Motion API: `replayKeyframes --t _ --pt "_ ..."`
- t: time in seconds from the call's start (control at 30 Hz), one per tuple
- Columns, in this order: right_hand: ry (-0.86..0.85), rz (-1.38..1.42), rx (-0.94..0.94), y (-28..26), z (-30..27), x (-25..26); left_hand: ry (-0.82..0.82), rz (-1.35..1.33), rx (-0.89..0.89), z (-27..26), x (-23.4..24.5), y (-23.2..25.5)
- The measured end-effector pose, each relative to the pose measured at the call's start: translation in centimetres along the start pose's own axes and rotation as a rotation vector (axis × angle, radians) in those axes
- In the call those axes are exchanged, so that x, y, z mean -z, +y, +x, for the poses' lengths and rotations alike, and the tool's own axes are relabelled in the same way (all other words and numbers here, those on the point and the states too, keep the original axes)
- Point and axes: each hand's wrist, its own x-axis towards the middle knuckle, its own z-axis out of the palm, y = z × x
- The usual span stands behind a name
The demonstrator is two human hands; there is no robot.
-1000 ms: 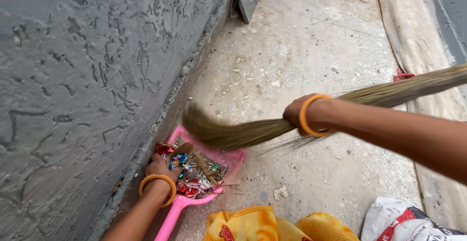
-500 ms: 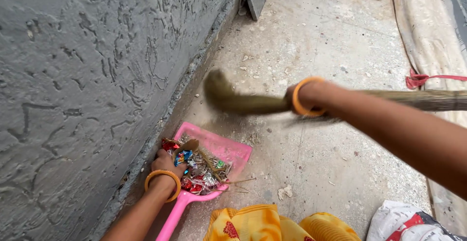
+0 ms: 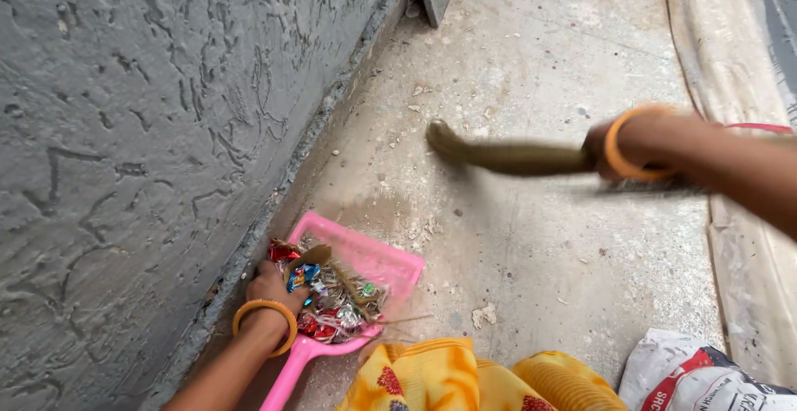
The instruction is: The person sweeps debris into a pink dustpan using a broom and their hands. They continue sweeping the floor and along the base of a wall to gather the remaining trash.
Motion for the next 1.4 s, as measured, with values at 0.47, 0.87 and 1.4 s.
replayKeyframes --t 0.47,0.87,1.4 --pt "0.050 -0.136 0.396 -5.9 -8.6 1.7 0.037 0.015 -0.012 -0.9 1.0 0.8" --pt "0.009 -0.165 0.367 -11.9 -7.7 0.7 0.017 0.032 0.043 -2.1 0.0 -0.6" --pt "0.084 -0.251 0.382 -12.2 -1.7 -2.5 0.042 0.032 -0.030 3.1 -4.8 -4.7"
